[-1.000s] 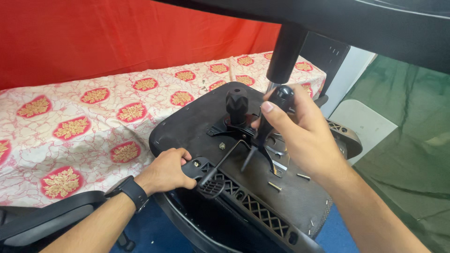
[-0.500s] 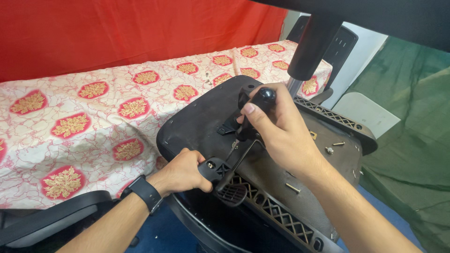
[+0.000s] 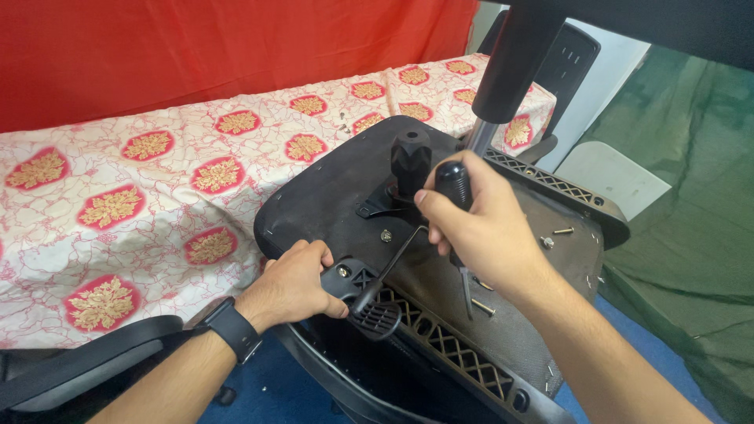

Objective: The person uses a screwdriver to tighten screws into the underside of an office chair seat, securing the seat to its metal mounting bracket. The person repeatedly adjusts the seat and bracket alignment while fastening multiple screws.

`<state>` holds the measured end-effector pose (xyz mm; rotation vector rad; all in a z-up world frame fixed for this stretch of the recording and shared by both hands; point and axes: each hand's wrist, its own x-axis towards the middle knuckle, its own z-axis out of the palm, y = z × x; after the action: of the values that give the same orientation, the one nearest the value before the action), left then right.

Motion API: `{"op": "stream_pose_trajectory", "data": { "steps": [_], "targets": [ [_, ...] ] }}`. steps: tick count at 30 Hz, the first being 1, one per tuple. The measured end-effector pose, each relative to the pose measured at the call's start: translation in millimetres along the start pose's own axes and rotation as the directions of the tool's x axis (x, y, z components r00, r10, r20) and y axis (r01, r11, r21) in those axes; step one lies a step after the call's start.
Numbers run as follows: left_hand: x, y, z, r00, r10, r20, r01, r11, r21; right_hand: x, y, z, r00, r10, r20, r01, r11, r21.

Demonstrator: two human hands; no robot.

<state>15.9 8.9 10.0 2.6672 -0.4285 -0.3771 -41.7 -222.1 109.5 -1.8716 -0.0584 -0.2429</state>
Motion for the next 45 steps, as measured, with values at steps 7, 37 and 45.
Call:
{"op": "stream_pose_trajectory", "data": {
  "steps": [7,37,45],
  "targets": [
    [0,6,3,0.999,-0.033,-0.014,0.03,0.983,-0.184,-9,11,5,0.95,0.279,0.139,-0.236,0.935,-0.265],
    [11,-2,-1,0.999,-0.006,0.037,0.011,0.991,-0.13,-23,56,22,0.837,0.503,0.217,-0.218,0.67,-0.71],
    [6,0,5,0.999,-0.032,0.031,0.035,0.995,-0.096,-12,77,-10,0.689,0.641,0.338,-0.421,0.734,-0.534]
  ]
}}
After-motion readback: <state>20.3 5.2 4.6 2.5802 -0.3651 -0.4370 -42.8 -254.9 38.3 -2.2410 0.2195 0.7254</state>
